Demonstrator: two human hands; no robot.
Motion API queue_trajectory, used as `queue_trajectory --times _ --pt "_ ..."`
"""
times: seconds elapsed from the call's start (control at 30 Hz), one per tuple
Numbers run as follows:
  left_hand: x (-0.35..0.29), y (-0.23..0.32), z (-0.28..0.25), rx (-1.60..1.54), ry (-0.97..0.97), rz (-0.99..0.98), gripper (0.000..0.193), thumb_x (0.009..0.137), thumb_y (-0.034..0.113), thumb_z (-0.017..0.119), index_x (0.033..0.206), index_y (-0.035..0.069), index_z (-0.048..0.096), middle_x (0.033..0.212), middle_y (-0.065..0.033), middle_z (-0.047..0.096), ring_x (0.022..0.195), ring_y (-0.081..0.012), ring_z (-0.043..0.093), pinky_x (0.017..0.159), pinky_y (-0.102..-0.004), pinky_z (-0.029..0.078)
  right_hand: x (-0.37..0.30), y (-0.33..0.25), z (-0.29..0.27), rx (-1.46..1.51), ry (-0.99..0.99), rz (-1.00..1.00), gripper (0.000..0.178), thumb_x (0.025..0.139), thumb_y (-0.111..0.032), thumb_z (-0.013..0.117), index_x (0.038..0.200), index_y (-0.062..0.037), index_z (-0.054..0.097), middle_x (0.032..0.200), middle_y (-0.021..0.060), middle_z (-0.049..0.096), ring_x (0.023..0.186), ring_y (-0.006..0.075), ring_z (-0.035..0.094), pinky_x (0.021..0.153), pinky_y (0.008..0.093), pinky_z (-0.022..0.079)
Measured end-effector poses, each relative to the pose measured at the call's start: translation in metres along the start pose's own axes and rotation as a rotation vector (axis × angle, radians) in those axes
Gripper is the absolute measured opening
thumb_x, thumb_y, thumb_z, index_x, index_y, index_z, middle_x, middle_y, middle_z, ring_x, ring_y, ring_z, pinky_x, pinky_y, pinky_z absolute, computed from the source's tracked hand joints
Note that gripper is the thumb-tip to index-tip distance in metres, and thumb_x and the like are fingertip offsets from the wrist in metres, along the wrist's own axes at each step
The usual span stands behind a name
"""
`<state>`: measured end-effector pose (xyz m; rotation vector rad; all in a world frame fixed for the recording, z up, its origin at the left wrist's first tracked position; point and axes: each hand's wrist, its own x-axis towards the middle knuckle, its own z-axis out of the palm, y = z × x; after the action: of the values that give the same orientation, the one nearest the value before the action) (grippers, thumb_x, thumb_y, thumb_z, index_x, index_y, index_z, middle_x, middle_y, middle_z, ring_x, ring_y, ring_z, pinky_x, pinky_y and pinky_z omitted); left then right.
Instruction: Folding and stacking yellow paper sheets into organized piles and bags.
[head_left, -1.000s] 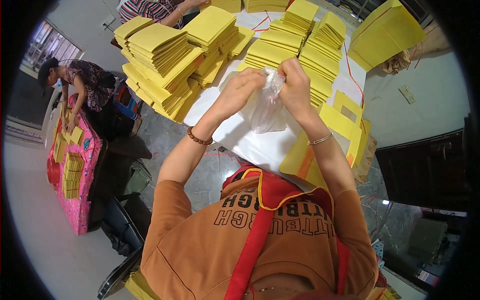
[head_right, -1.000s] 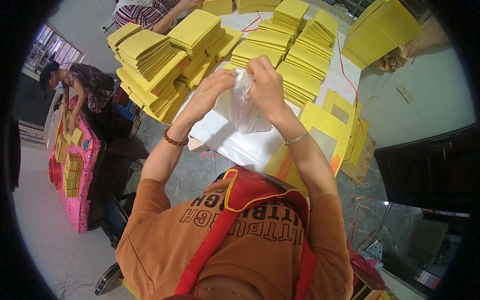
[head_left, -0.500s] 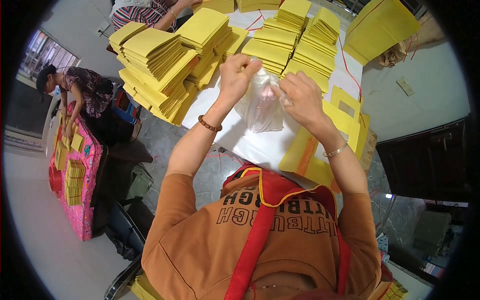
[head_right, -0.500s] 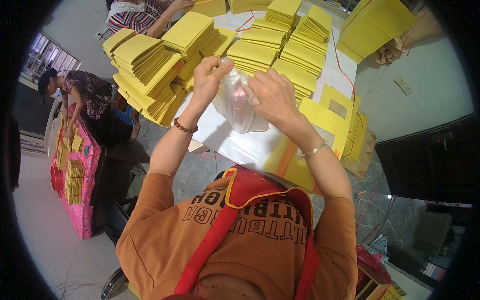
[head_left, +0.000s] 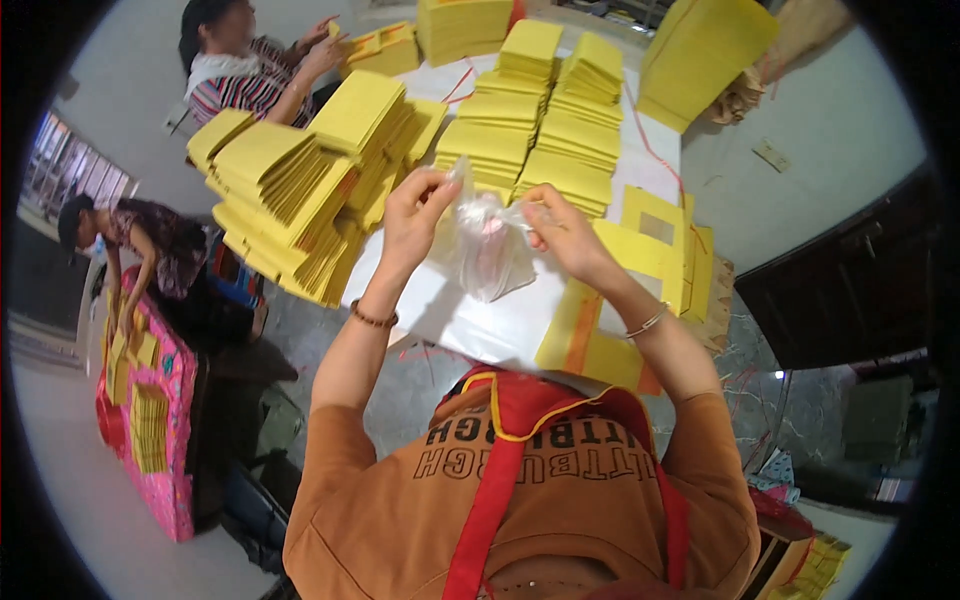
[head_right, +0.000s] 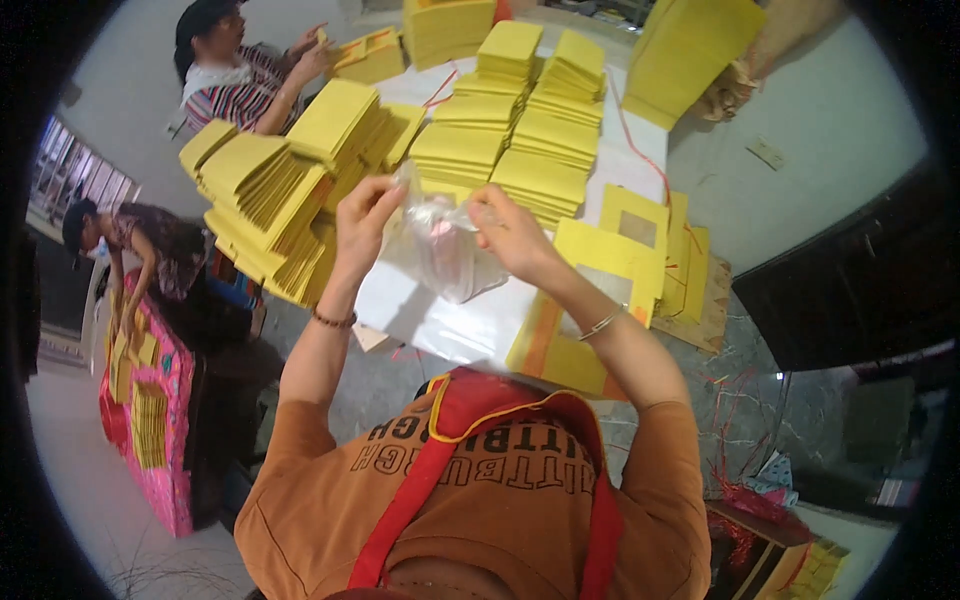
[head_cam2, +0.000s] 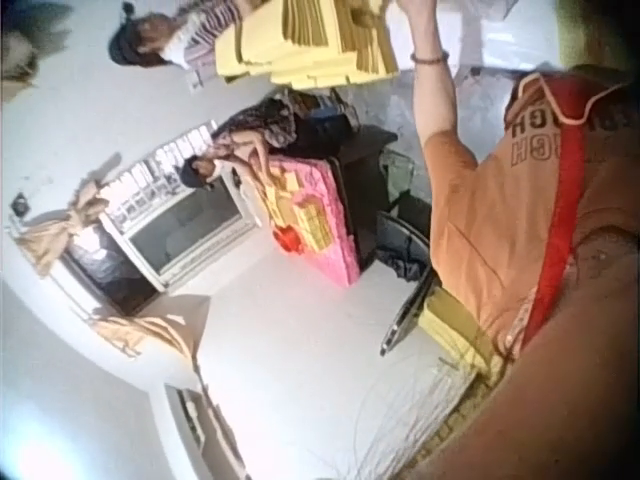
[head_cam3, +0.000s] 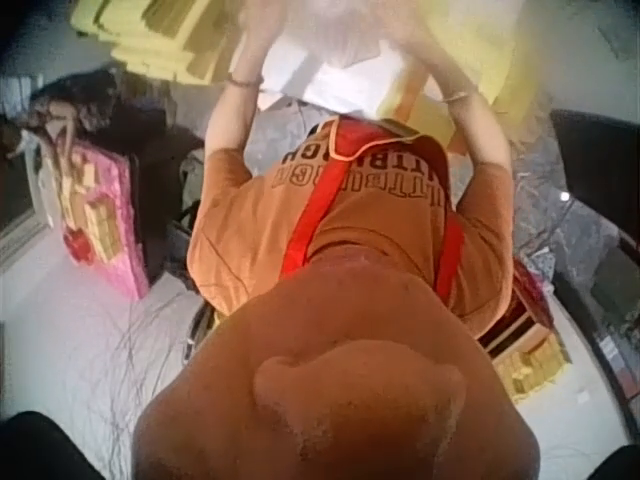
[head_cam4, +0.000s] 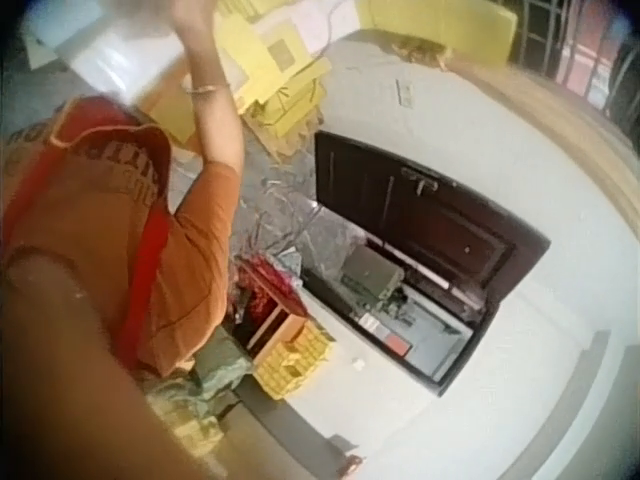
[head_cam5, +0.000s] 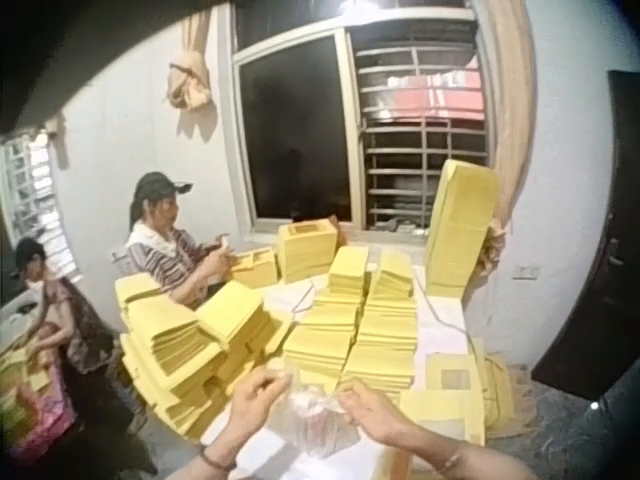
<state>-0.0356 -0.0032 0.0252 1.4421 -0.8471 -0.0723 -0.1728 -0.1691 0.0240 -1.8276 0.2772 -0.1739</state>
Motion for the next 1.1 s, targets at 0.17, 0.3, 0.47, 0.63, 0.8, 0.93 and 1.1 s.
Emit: queue_trajectory --times 0.17,0.3,0.47,0.63,0.8,0.93,1.1 --pt "-0.001 0.026 0.007 0.261 -0.139 0.197 0.012 0.080 0.007 0.063 0.088 -0.001 0.063 0.073 -0.0064 0.059 0.062 -0.0118 0.053 0.056 -0.0239 0.042 0.009 -0.035 0.012 0.111 -0.103 -0.118 0.027 0.087 -0.020 0.055 0.110 -0.0063 0.054 0.072 -0.0006 0.055 0.061 0.0073 0.048 0.057 0.0228 0.043" --pt "-0.004 0.032 0.007 0.236 -0.202 0.199 0.024 0.081 0.005 0.061 0.104 0.001 0.060 0.090 -0.0100 0.063 0.078 -0.0138 0.059 0.070 -0.0257 0.047 0.022 -0.033 0.019 0.144 -0.159 -0.132 0.018 0.086 -0.016 0.058 0.100 -0.0040 0.059 0.074 -0.0024 0.053 0.064 0.0056 0.049 0.059 0.0205 0.042" --pt "-0.013 0.014 0.003 -0.144 -0.252 -0.051 0.058 0.079 0.013 0.065 0.128 0.000 0.037 0.125 -0.0169 0.045 0.106 -0.0227 0.050 0.088 -0.0325 0.041 0.021 -0.024 0.022 0.272 0.051 -0.123 0.012 0.085 -0.014 0.057 0.089 -0.0024 0.057 0.072 -0.0006 0.055 0.066 0.0052 0.051 0.058 0.0211 0.042" --pt "-0.027 -0.019 0.009 0.468 -0.331 0.153 0.044 0.074 0.019 0.066 0.110 0.000 0.051 0.119 -0.0189 0.049 0.108 -0.0372 0.043 0.092 -0.0425 0.034 0.022 -0.031 0.048 -0.189 0.223 -0.364 0.016 0.077 -0.014 0.057 0.089 -0.0036 0.055 0.072 0.0100 0.058 0.066 0.0237 0.058 0.058 0.0334 0.046" --pt "-0.026 -0.035 0.020 0.133 -0.208 -0.001 0.014 0.077 0.006 0.052 0.067 -0.004 0.057 0.067 -0.0061 0.056 0.070 -0.0122 0.051 0.060 -0.0299 0.040 0.022 -0.034 0.052 -0.358 0.268 -0.450 0.016 0.072 -0.014 0.054 0.084 -0.0031 0.053 0.077 0.0174 0.059 0.075 0.0367 0.058 0.064 0.0416 0.046" --pt "-0.012 -0.034 0.012 0.088 -0.140 0.021 0.016 0.082 0.010 0.049 0.074 -0.003 0.056 0.070 -0.0024 0.054 0.072 -0.0103 0.050 0.061 -0.0268 0.040 0.024 -0.048 0.053 -0.324 0.270 -0.419 0.018 0.072 -0.013 0.053 0.086 -0.0015 0.053 0.077 0.0174 0.058 0.076 0.0350 0.059 0.066 0.0418 0.045" --pt "0.039 -0.017 -0.003 0.181 -0.179 0.228 0.032 0.088 0.028 0.052 0.095 -0.002 0.053 0.091 -0.0053 0.055 0.085 -0.0142 0.052 0.075 -0.0266 0.042 0.023 -0.076 0.036 -0.080 0.338 -0.615 0.032 0.074 -0.015 0.058 0.102 -0.0031 0.050 0.075 0.0152 0.056 0.072 0.0342 0.057 0.065 0.0403 0.045"
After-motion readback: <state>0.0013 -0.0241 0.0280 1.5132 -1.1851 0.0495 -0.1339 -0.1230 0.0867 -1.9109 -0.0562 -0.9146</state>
